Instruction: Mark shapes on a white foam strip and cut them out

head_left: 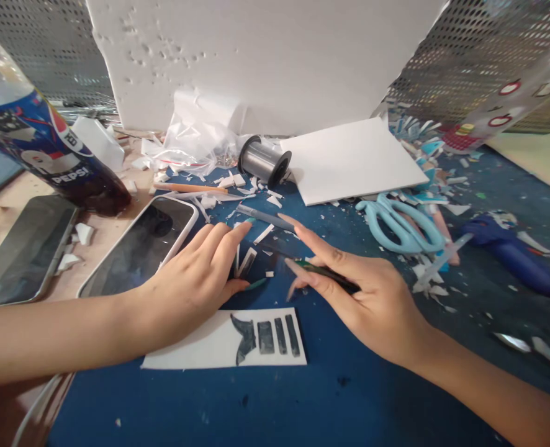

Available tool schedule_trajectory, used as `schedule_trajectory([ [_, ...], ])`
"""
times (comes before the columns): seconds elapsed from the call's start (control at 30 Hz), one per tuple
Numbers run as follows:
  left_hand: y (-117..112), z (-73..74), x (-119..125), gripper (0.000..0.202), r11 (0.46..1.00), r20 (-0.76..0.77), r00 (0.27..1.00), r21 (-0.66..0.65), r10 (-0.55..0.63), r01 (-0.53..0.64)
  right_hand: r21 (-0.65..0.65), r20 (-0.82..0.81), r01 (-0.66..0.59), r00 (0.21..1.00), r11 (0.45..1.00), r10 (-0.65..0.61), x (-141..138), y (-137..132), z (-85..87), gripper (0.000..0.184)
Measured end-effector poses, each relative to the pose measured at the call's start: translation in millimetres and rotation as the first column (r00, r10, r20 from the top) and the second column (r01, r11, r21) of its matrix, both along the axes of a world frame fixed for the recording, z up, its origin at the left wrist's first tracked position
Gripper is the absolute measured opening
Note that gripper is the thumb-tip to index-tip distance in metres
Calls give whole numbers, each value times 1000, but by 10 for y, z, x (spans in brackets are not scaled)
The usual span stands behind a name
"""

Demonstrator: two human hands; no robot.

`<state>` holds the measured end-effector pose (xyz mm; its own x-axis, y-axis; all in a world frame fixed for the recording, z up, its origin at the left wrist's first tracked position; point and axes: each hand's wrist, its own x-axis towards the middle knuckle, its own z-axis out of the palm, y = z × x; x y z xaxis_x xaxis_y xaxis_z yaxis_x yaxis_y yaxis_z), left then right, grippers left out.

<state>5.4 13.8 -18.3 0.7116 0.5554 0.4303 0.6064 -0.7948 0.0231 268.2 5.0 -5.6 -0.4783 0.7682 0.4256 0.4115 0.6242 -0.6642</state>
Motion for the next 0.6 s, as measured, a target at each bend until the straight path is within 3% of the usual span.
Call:
schedule_trajectory([
  [0.07, 11, -23, -4, 41, 1000, 20, 1000, -26, 5, -4, -207, -12, -20, 1000, 978, 18, -6, -35, 23, 64],
  [0.13, 21, -33, -9, 36, 998, 54, 998, -62, 10, -7, -328, -4, 15, 1000, 945, -17, 4, -50, 23, 63],
  [0.33, 20, 62, -5, 28, 959, 222, 972, -285, 74, -8, -443, -67, 200, 965, 874, -255, 14, -42, 15, 64],
  [0.43, 1, 134, 14, 23, 886, 308, 945, -461, 108, 48, -495, -120, 234, 936, 837, -332, -35, -73, 100, 66],
  [0.6, -12, 189, 59, 19, 709, 408, 894, -685, 183, 167, -528, -98, 175, 959, 831, -264, -134, -120, 162, 53],
])
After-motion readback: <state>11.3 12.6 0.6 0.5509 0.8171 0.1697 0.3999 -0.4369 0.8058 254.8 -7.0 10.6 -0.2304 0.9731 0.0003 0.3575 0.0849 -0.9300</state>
